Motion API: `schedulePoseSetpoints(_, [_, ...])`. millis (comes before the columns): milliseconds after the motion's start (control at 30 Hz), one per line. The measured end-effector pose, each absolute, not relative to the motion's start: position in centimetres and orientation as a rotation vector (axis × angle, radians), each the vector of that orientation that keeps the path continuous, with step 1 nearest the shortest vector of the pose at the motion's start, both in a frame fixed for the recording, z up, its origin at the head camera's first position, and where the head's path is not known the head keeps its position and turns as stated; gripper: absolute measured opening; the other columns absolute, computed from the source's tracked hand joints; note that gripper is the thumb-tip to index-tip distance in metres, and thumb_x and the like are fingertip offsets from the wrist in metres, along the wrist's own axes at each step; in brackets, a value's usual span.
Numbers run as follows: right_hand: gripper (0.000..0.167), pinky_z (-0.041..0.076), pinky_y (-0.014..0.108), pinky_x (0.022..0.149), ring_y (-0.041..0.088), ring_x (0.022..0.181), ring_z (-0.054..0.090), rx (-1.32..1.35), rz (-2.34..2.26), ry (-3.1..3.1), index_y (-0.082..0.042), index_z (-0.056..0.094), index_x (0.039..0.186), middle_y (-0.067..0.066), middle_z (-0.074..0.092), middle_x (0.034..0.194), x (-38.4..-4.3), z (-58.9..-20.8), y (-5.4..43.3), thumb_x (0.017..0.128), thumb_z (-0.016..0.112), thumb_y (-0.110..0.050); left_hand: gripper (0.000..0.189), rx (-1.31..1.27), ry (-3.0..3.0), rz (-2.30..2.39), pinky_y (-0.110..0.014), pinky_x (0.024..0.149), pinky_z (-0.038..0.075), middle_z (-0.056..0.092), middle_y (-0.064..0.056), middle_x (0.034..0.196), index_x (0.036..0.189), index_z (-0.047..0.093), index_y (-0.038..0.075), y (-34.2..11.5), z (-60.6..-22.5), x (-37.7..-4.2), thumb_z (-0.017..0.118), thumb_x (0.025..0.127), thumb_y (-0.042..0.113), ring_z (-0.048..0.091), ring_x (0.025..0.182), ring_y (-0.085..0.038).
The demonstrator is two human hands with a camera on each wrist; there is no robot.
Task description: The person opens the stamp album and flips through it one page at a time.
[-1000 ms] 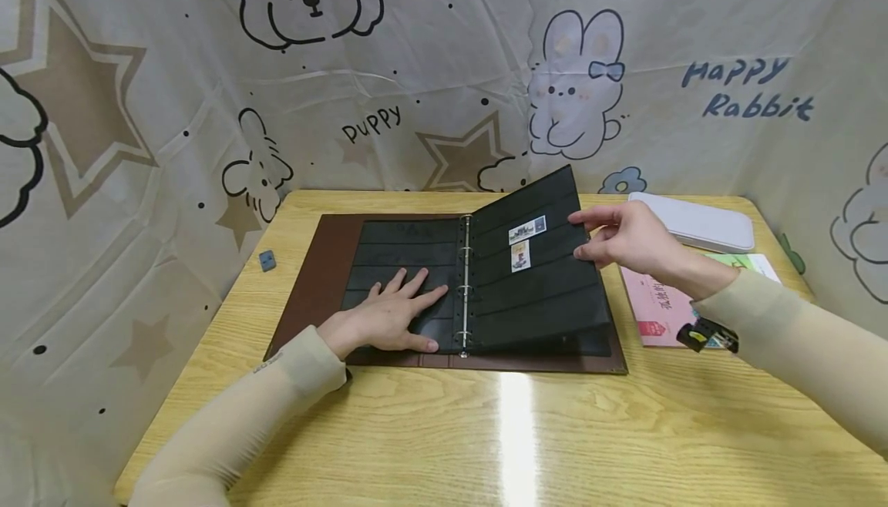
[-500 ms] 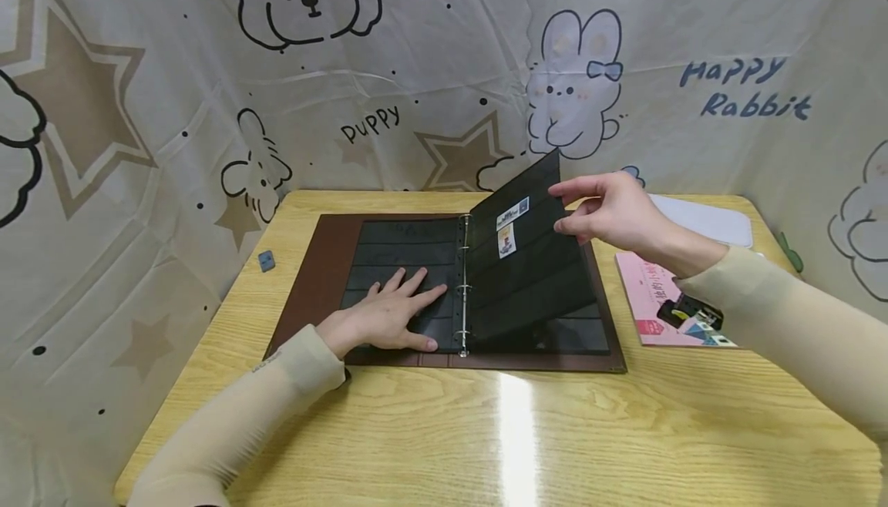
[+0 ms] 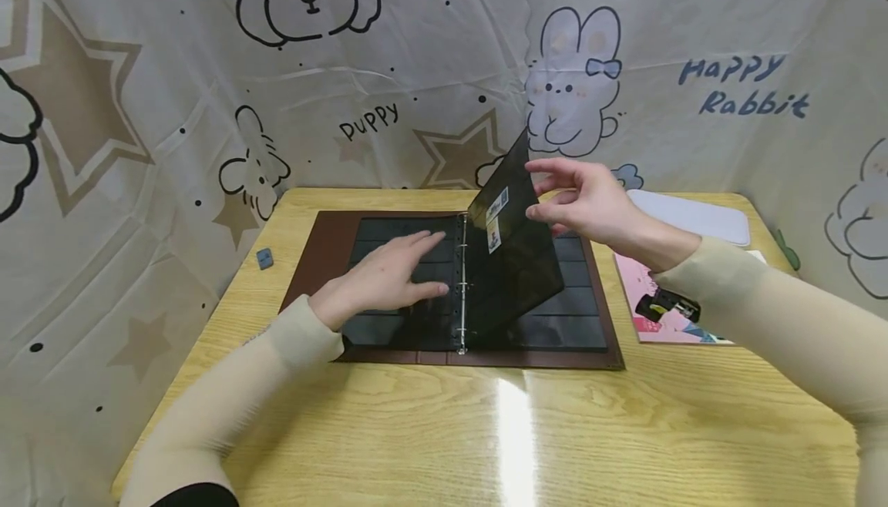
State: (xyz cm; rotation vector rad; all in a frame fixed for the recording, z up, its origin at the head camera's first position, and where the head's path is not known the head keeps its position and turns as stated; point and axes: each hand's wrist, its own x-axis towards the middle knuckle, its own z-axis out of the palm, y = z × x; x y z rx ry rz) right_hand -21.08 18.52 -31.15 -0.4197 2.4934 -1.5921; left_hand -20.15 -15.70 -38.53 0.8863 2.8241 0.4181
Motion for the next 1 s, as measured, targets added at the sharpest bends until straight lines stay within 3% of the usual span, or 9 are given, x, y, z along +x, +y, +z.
schedulePoseSetpoints(167, [0.07,0.069,0.031,0.078,-0.002,0.099,0.079,-0.452,-1.686,2.408,-0.012,0.051,0.168,0.026,0.068,0.149,-21.0,-30.9,17.3,0.103,0.079,-0.01,0.086,0.949,2.87,0.621,-0.057,0.131,0.045,0.053,-0.013,0.175,0.178,0.036,0.014,-13.4,-33.8,-20.7,0.072,0.108,0.052,0.056,0.159,-0.036])
schedulePoseSetpoints(267, [0.068,0.07,0.033,0.079,0.002,0.097,0.08,-0.473,-1.718,2.36,-0.009,0.05,0.167,0.03,0.068,0.149,-21.1,-30.9,16.6,0.104,0.076,-0.01,0.084,0.919,2.833,0.762,-0.055,0.121,0.055,0.065,-0.011,0.164,0.177,0.038,0.019,-11.8,-31.3,-20.7,0.071,0.108,0.054,0.067,0.148,-0.034])
schedulePoseSetpoints(400, [0.063,0.07,0.032,0.077,0.004,0.093,0.079,-0.487,-1.742,2.335,-0.006,0.052,0.166,0.031,0.067,0.149,-21.1,-30.9,15.6,0.106,0.072,-0.01,0.081,0.941,2.781,0.853,-0.053,0.112,0.061,0.066,-0.013,0.163,0.178,0.037,0.021,-9.9,-29.0,-20.6,0.066,0.11,0.056,0.068,0.146,-0.033])
schedulePoseSetpoints(533, [0.058,0.07,0.032,0.078,0.002,0.099,0.076,-0.511,-1.791,2.289,-0.001,0.052,0.164,0.032,0.062,0.152,-21.1,-31.0,14.8,0.109,0.067,-0.006,0.077,1.023,2.774,0.864,-0.05,0.114,0.061,0.062,-0.012,0.167,0.177,0.038,0.018,-8.7,-27.9,-20.9,0.064,0.113,0.053,0.07,0.144,-0.032])
schedulePoseSetpoints(667, [0.054,0.07,0.032,0.079,0.003,0.102,0.077,-0.533,-1.831,2.23,0.004,0.051,0.163,0.033,0.062,0.153,-21.1,-31.2,14.3,0.111,0.064,-0.003,0.07,1.024,2.767,0.9,-0.044,0.104,0.064,0.069,-0.008,0.16,0.172,0.048,0.018,-8.4,-27.6,-21.1,0.066,0.113,0.05,0.079,0.129,-0.025])
schedulePoseSetpoints(800, [0.05,0.07,0.032,0.078,0.004,0.1,0.079,-0.528,-1.833,2.217,0.003,0.054,0.161,0.03,0.065,0.149,-21.2,-31.5,14.0,0.111,0.062,-0.003,0.063,0.979,2.752,0.927,-0.033,0.08,0.063,0.081,-0.007,0.136,0.166,0.058,0.019,-8.6,-27.5,-21.1,0.067,0.112,0.05,0.084,0.104,-0.016])
schedulePoseSetpoints(900, [0.049,0.07,0.032,0.078,0.004,0.099,0.079,-0.529,-1.817,2.225,0.002,0.056,0.159,0.029,0.066,0.148,-21.3,-31.8,14.0,0.112,0.063,-0.004,0.062,0.965,2.765,0.908,-0.029,0.067,0.055,0.085,-0.007,0.116,0.163,0.062,0.018,-8.7,-27.4,-21.0,0.07,0.11,0.049,0.08,0.082,-0.012])
schedulePoseSetpoints(1000, [0.048,0.07,0.032,0.081,0.005,0.101,0.08,-0.55,-1.789,2.245,0.002,0.057,0.159,0.03,0.066,0.15,-21.3,-32.1,14.2,0.112,0.064,-0.007,0.062,0.951,2.792,0.863,-0.03,0.062,0.051,0.084,-0.011,0.1,0.162,0.062,0.013,-9.0,-27.3,-20.9,0.072,0.109,0.044,0.068,0.062,-0.013])
